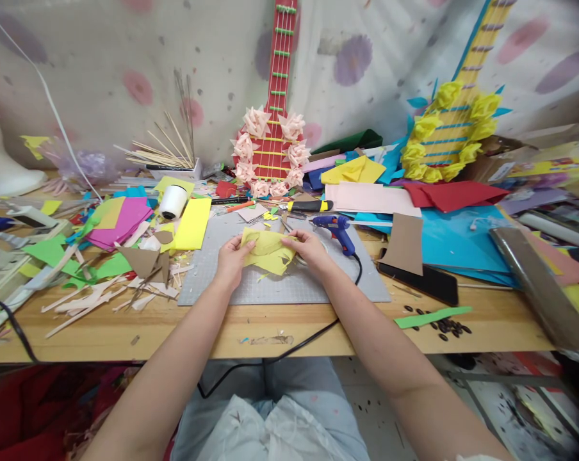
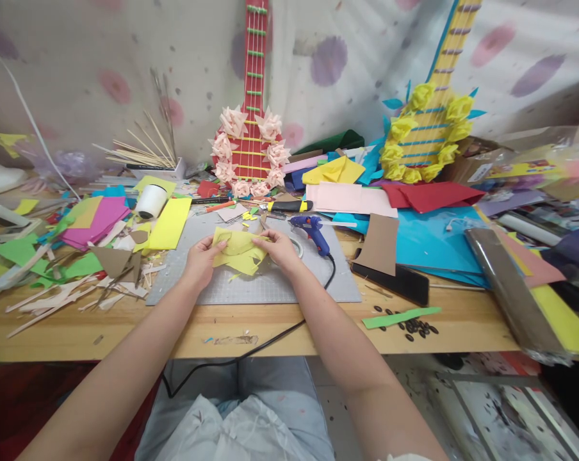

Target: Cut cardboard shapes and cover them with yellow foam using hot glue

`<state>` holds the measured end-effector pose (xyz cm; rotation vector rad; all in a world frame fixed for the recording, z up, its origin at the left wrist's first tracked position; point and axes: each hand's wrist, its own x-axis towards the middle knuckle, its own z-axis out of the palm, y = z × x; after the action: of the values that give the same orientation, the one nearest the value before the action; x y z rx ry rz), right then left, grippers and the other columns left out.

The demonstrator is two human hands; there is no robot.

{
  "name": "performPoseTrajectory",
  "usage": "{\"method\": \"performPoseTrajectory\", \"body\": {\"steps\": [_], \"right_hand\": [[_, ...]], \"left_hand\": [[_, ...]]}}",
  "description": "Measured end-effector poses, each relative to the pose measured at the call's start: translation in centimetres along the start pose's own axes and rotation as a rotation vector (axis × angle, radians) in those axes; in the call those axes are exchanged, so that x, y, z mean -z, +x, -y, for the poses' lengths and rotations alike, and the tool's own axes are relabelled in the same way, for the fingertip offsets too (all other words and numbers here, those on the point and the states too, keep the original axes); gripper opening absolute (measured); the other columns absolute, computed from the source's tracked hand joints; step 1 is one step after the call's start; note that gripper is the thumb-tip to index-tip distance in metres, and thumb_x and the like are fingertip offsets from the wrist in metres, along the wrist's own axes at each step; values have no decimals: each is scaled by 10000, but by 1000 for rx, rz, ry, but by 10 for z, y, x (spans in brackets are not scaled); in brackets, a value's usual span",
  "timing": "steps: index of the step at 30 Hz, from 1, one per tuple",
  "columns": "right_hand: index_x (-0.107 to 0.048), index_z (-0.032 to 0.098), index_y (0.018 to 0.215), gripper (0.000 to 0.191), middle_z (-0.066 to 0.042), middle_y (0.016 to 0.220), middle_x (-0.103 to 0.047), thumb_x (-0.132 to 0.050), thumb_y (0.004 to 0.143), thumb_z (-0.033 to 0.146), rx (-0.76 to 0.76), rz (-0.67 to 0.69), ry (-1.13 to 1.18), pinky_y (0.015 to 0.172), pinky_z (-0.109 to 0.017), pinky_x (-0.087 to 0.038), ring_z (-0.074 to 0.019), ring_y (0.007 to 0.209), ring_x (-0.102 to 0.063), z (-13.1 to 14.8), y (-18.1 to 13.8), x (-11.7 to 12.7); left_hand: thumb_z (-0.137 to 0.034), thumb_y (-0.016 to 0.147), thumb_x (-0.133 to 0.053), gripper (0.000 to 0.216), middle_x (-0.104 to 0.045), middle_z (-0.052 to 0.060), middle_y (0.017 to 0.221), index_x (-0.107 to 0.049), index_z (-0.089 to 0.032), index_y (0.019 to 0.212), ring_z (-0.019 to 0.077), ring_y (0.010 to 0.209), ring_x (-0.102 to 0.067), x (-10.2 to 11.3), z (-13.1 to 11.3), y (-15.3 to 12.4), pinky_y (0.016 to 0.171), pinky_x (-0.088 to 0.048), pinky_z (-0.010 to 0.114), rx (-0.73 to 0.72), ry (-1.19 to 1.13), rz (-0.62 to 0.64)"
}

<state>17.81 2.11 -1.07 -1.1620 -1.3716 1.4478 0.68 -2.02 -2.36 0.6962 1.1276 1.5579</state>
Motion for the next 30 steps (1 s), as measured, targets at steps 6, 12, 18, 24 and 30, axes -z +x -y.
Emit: {"method": "performPoseTrajectory", "body": {"steps": [6, 12, 18, 24, 30], "right_hand": [[-565, 179, 675, 279, 25, 645, -576, -713, 538, 372, 58, 18, 17, 546, -232, -409, -83, 558, -494, 0, -2, 1], [-591, 169, 707, 278, 19, 681, -598, -720, 518, 327, 36, -7, 27, 610, -252, -425, -95, 604, -516, -2, 1, 3], [-598, 166, 718, 305, 28, 699, -600, -738, 464, 260, 47, -22, 87, 626, -240, -414, -91, 623, -518, -5, 4, 6], [-598, 166, 760, 297, 17, 728, -606, -713, 524, 306, 58, 7, 110, 650, -249, -423, -96, 642, -530, -6, 4, 6], [-583, 164, 756, 259, 7, 731, -605, -685, 549, 283, 113, -91, -51, 675, -266, -434, -110, 660, -541, -9, 7, 5]], "left_hand": [[-271, 441, -821, 458, -706, 57, 770, -678, -134, 854, 192, 721, -649, 3, -5, 0, 675, -480, 291, 27, 15, 43], [-243, 439, -821, 442, -711, 54, 778, -678, -134, 843, 174, 688, -646, 4, -6, 0, 658, -483, 276, 21, 13, 52], [-206, 422, -823, 448, -709, 37, 754, -669, -141, 838, 148, 635, -633, 5, -6, 0, 637, -486, 264, 41, -12, 71], [-217, 436, -821, 442, -709, 48, 774, -667, -138, 842, 158, 654, -638, 6, -4, 1, 657, -488, 279, 17, 11, 73], [-251, 429, -824, 477, -708, 45, 770, -660, -139, 863, 159, 651, -641, 9, -4, 4, 653, -494, 280, 15, 48, 74]]}}
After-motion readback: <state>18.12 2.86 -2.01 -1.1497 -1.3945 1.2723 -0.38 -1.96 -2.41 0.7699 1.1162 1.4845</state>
